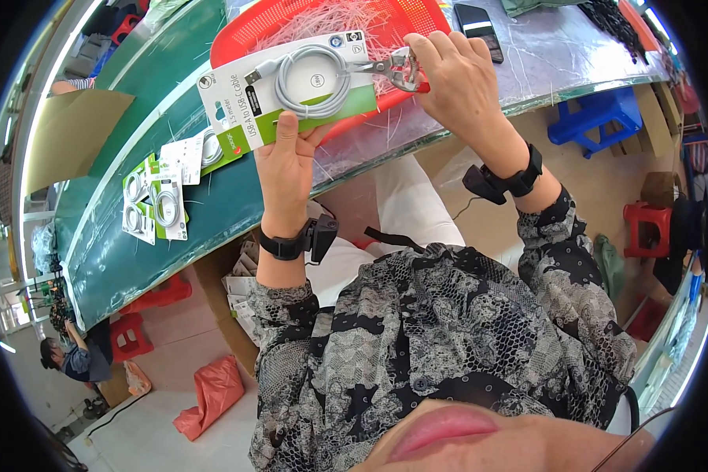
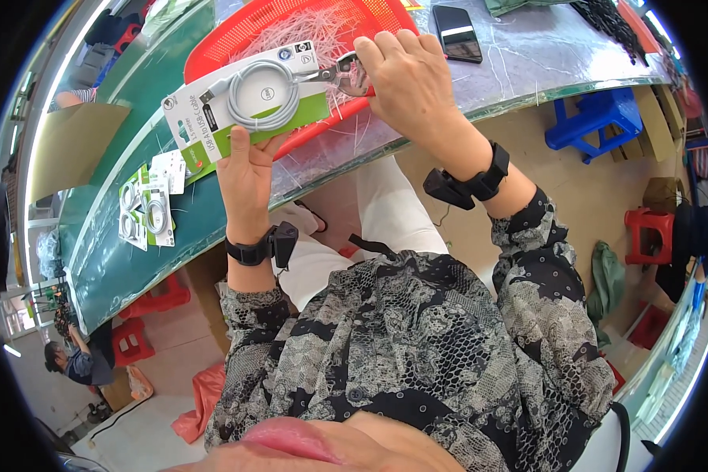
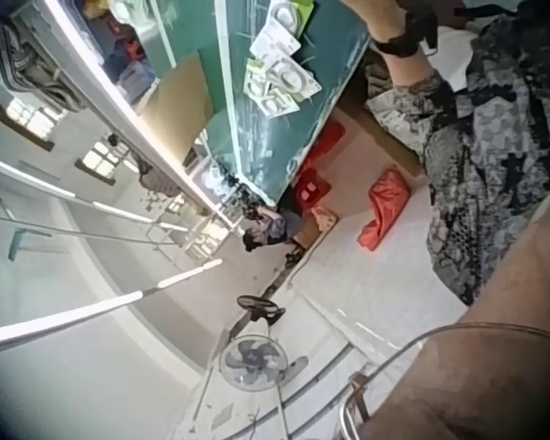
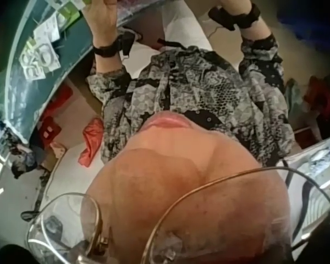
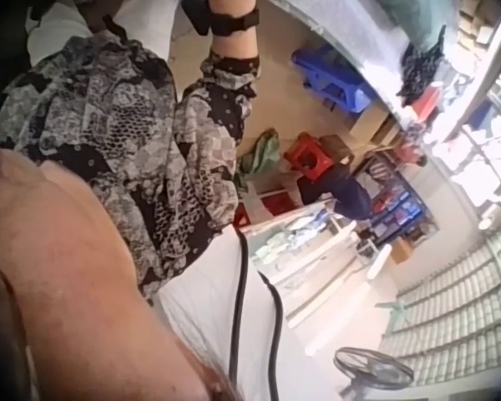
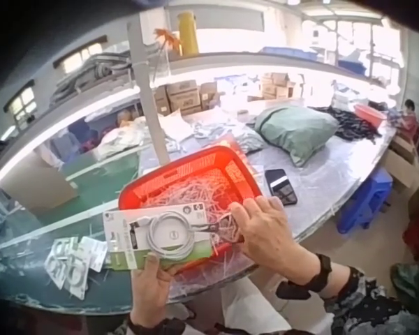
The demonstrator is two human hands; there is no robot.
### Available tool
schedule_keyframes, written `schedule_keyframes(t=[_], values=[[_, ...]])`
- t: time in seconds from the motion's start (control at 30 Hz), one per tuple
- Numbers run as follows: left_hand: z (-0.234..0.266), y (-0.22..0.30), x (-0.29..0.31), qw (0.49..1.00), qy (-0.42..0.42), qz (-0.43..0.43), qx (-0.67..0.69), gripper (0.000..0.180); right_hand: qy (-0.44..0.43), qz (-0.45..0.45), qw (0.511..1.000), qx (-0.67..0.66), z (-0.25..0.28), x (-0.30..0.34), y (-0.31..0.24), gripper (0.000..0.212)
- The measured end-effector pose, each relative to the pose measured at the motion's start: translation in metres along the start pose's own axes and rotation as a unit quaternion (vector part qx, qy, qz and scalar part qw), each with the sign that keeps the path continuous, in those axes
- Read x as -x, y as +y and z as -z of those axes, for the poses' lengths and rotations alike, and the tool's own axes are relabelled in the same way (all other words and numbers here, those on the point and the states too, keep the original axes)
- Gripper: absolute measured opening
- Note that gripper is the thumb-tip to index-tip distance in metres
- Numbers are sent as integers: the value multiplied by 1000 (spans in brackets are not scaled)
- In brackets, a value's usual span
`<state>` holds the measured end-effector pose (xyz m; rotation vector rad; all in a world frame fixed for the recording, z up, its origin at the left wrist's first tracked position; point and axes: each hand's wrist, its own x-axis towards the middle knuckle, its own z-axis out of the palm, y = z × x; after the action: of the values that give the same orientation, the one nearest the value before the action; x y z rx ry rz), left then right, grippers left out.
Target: The person uses shears to cut plastic ties on the back of cable packages, then pulls the ties through the front and places them in a red basket. After removing the ties, the person sets the package aside on the workbench and picks up another to repeat the process.
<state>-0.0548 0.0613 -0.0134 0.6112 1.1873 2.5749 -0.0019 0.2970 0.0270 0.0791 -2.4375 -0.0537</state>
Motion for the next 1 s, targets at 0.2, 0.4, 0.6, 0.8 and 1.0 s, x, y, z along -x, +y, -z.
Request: schedule_keyframes(t=[0.2,0.4,0.6,0.8,1.0], values=[[-8,-4,2,999,23,18,30,39,-22,-36,999,20,-6,-5,13,45],[-1,-4,-2,999,36,3,11,40,-29,-8,999,-23,12,4,2,43],[-10,-2,0,1000,17,-2,12,40,-31,4,999,-18,10,4,0,41],[-7,-4,4,999,21,-18,-36,40,-50,6,998,-33,7,4,3,39],[-7,-6,7,996,36,-23,-73,39,-61,-2,998,-26,6,4,2,32]])
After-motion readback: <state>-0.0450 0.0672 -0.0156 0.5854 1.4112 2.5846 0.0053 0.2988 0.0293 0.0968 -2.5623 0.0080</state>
